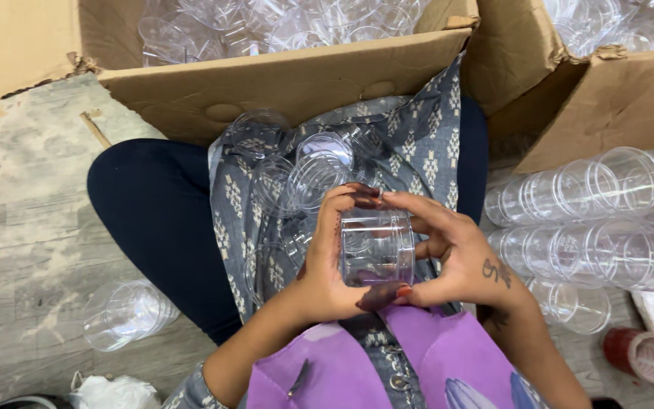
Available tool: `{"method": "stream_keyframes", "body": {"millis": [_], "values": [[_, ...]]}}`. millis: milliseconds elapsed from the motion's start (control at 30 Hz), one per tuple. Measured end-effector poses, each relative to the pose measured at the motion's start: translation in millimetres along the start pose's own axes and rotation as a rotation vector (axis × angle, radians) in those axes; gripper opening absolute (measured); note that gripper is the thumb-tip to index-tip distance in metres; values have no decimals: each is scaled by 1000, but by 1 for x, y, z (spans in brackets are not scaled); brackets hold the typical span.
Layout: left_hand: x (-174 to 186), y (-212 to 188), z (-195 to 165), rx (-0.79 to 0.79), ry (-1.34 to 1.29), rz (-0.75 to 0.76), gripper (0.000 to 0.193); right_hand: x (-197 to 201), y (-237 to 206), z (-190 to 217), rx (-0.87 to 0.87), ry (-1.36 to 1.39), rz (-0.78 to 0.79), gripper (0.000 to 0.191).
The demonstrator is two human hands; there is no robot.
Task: The person sits on the floor between open cardboard boxes filled with clear plastic containers. They pick up containers and lids, fit lids onto container bodies, press them closed, and place the finished containers into stacks on the floor beside them.
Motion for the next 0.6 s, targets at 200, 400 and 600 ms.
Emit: {"method": "stream_keyframes", "body": {"millis": [200,400,600], "values": [[-11,0,-8,-84,29,64,92,6,-10,-7,8,68,12,107],[-22,1,-5,-49,35,210,115,1,-11,-1,69,307,63,110],[-40,8,4,-38,445,396,118,60,-67,-5,-4,-221,-184,114]]}}
Point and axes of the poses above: each hand's wrist, its own y-axis towards the middle knuckle, its own x-axis out of the back of the hand, z = x × y, the point moved 10 cm from there along y, towards the middle knuckle, and after that the axes turned 12 degrees about -y, right-handed, at the moved point
